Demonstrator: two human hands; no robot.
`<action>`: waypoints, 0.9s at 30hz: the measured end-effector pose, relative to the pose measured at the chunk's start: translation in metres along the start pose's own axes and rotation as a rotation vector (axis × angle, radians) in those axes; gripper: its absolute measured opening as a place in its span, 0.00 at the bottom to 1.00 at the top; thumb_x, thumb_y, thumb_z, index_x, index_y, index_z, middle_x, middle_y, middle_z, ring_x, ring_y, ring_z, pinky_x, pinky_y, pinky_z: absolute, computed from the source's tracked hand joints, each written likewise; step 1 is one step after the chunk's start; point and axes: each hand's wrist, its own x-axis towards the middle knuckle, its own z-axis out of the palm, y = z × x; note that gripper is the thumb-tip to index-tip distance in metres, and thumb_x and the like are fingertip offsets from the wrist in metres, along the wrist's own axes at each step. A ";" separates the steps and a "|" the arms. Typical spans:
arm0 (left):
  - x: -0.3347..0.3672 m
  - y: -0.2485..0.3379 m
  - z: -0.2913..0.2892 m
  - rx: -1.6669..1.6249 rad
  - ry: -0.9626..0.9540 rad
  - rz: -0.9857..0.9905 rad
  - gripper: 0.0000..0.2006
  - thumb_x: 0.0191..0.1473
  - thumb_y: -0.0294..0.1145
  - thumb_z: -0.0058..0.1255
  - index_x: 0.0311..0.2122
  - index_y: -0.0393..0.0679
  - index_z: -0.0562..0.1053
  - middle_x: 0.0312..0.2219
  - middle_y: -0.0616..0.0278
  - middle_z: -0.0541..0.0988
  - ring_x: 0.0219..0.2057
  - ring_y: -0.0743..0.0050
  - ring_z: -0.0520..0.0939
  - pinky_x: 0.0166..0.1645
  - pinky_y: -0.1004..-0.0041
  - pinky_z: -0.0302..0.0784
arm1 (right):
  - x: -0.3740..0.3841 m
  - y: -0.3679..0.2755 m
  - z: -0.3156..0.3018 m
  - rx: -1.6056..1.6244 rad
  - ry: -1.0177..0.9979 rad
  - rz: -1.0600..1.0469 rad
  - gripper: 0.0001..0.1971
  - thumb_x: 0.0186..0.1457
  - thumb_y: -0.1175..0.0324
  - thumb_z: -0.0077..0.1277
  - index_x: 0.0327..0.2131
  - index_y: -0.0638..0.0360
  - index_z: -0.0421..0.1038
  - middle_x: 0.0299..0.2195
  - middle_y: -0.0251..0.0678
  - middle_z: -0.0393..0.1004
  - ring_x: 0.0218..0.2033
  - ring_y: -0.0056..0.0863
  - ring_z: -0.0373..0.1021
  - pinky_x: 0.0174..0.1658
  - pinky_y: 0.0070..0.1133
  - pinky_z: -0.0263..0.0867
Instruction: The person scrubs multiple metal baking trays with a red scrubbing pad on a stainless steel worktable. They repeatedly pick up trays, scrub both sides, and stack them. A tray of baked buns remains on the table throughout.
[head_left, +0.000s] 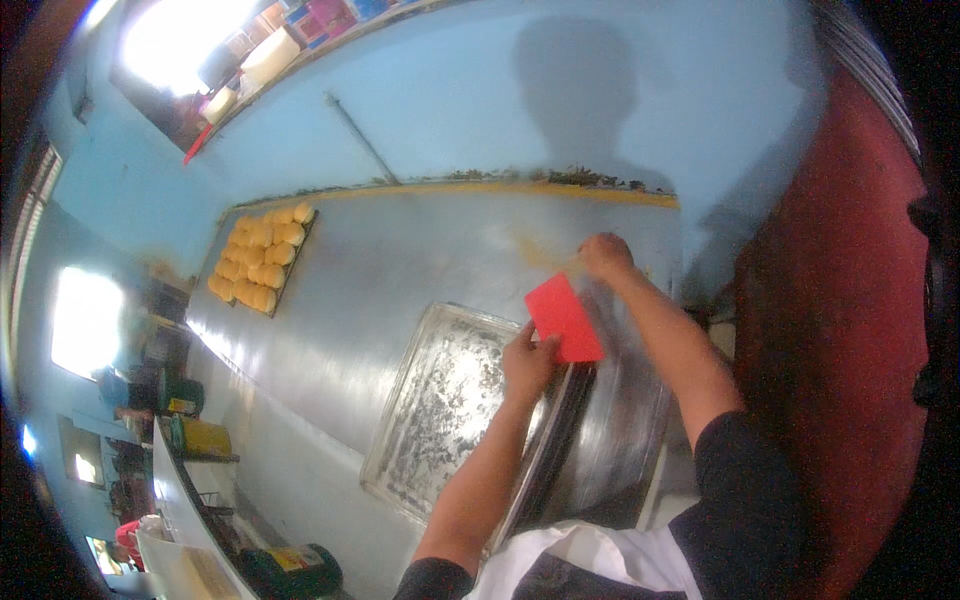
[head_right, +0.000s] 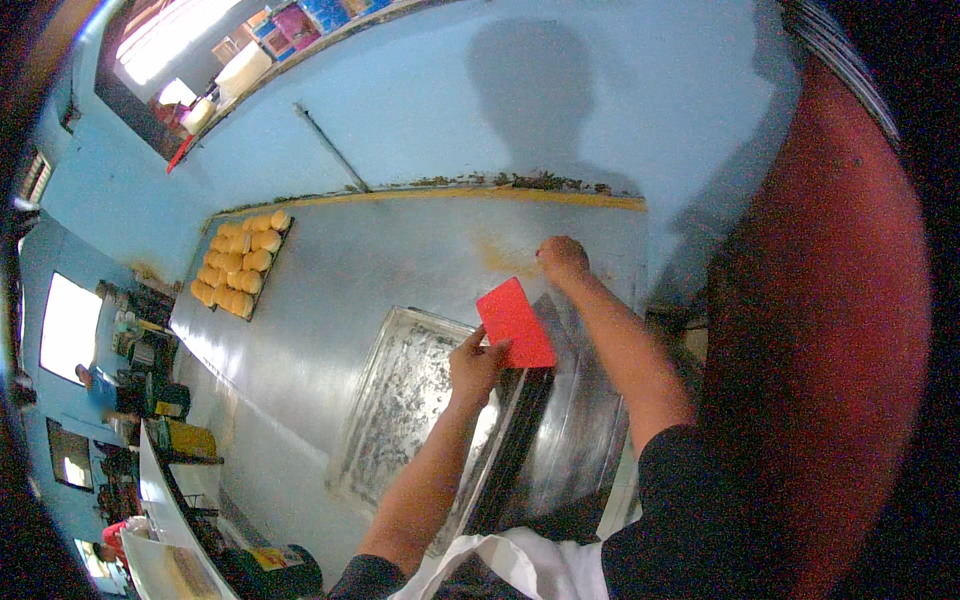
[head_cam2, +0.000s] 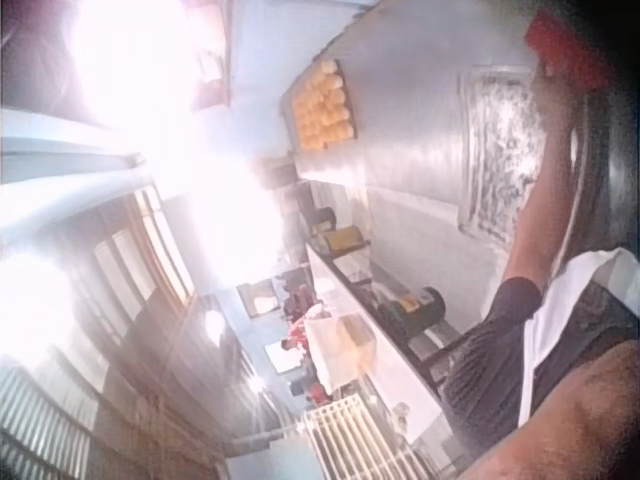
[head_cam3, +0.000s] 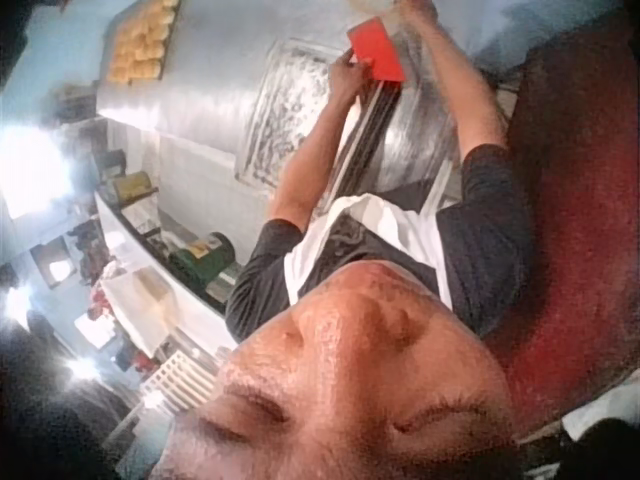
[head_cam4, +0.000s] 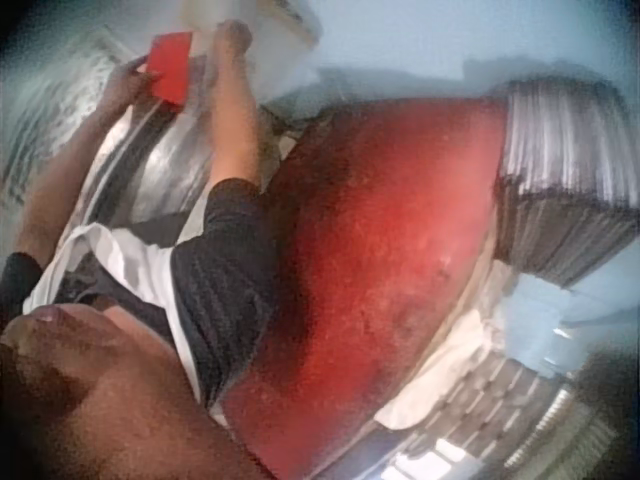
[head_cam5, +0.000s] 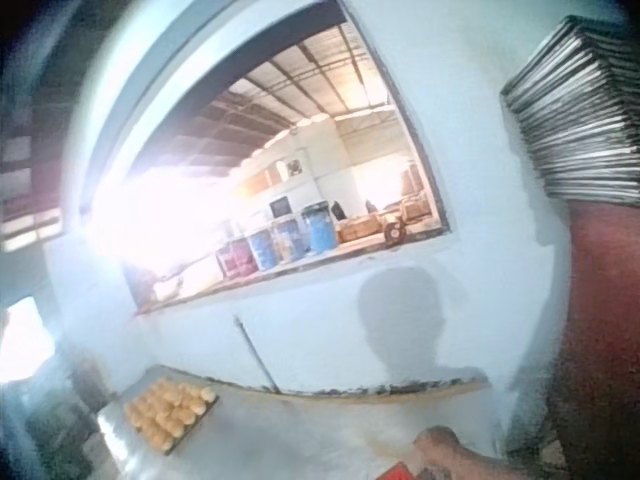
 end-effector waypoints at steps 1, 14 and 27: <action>-0.007 0.003 -0.010 -0.032 -0.005 -0.012 0.27 0.52 0.24 0.57 0.58 0.34 0.65 0.29 0.54 0.81 0.28 0.75 0.81 0.32 0.76 0.76 | -0.001 -0.007 -0.006 -0.050 -0.007 0.000 0.13 0.49 0.58 0.55 0.29 0.58 0.79 0.30 0.47 0.79 0.34 0.46 0.76 0.41 0.39 0.71; -0.087 -0.011 -0.089 -0.096 0.255 0.044 0.27 0.50 0.24 0.59 0.56 0.32 0.67 0.28 0.52 0.82 0.28 0.73 0.82 0.33 0.74 0.77 | -0.017 -0.049 -0.045 -0.219 -0.093 0.123 0.17 0.50 0.61 0.56 0.40 0.62 0.76 0.38 0.50 0.77 0.40 0.45 0.75 0.43 0.38 0.71; -0.154 -0.028 -0.104 0.176 0.392 0.634 0.13 0.49 0.34 0.62 0.39 0.40 0.79 0.31 0.53 0.82 0.33 0.63 0.82 0.41 0.67 0.75 | -0.267 -0.222 -0.038 0.758 -0.097 -0.153 0.18 0.61 0.59 0.48 0.45 0.65 0.74 0.37 0.40 0.79 0.37 0.24 0.73 0.44 0.24 0.67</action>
